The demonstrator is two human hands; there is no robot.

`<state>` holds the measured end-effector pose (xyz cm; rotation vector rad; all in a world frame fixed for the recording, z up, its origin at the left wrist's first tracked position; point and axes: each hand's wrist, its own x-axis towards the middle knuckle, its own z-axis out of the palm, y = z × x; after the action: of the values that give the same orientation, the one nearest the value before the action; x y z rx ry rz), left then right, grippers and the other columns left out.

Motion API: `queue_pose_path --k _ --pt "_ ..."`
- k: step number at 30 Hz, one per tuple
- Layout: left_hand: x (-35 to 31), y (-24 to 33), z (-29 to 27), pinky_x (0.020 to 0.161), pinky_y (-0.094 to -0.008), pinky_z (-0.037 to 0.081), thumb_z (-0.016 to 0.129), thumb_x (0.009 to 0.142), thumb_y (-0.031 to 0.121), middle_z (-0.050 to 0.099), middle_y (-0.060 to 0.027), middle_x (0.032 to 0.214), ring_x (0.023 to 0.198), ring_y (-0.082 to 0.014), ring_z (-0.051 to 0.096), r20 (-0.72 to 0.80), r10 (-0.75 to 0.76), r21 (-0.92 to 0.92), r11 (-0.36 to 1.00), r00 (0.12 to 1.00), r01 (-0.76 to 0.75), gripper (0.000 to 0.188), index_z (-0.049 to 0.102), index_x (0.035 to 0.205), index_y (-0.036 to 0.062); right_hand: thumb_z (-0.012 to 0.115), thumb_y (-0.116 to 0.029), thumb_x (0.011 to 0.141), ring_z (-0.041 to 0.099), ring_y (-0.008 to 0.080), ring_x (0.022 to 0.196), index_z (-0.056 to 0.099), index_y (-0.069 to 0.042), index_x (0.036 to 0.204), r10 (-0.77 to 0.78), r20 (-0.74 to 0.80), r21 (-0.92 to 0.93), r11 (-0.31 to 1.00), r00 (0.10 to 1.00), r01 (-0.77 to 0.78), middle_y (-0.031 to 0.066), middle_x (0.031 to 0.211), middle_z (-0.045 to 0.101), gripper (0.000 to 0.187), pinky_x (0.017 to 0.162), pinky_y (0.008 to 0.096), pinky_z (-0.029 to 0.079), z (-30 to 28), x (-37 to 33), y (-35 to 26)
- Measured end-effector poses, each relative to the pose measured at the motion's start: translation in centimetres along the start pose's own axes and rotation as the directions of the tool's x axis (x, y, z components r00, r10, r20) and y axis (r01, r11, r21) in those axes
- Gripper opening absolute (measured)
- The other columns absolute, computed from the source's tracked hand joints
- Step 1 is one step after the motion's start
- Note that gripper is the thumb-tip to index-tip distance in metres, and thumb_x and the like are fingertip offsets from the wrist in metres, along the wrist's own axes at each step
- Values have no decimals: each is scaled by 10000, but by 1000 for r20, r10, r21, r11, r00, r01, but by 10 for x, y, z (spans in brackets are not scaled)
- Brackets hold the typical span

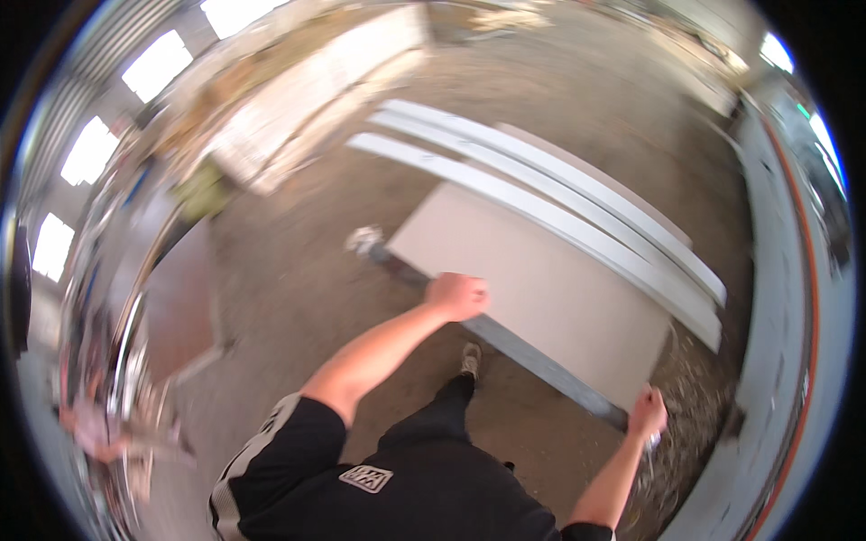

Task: The person takes white wooden planks one at a time and feeds them through an edge-banding machine.

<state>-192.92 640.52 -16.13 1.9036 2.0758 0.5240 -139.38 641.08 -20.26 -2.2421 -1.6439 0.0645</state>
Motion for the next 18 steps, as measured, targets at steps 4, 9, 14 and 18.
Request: queue_pose_path --k 4,9,14,18 --pt "146 15 8 627 -491 556 623 865 344 696 -111 681 657 -357 690 -56 109 84 991 992 -104 245 710 749 146 590 -388 924 630 435 739 626 -77 748 31 -150 38 999 988 -25 187 751 646 360 653 500 487 9 127 -50" --pt "325 25 27 636 -498 552 602 890 364 693 -137 688 685 -370 695 40 149 86 985 988 -152 309 696 751 105 588 -408 907 652 438 797 664 -95 773 102 -103 -103 988 989 -113 178 789 689 349 689 503 513 51 276 -98" --pt "501 31 41 631 -495 545 596 901 320 689 -147 697 673 -376 685 -35 216 93 973 976 -212 283 686 737 108 586 -396 902 670 420 808 701 -81 806 87 -97 -36 995 991 -91 180 799 696 349 716 502 529 78 439 -157" --pt "633 27 48 580 -496 509 598 912 300 655 -138 662 643 -390 650 -99 236 97 969 967 -227 291 635 704 100 611 -390 892 673 404 768 689 -72 773 50 -115 -27 998 992 -53 174 768 691 348 698 485 536 117 549 -205"
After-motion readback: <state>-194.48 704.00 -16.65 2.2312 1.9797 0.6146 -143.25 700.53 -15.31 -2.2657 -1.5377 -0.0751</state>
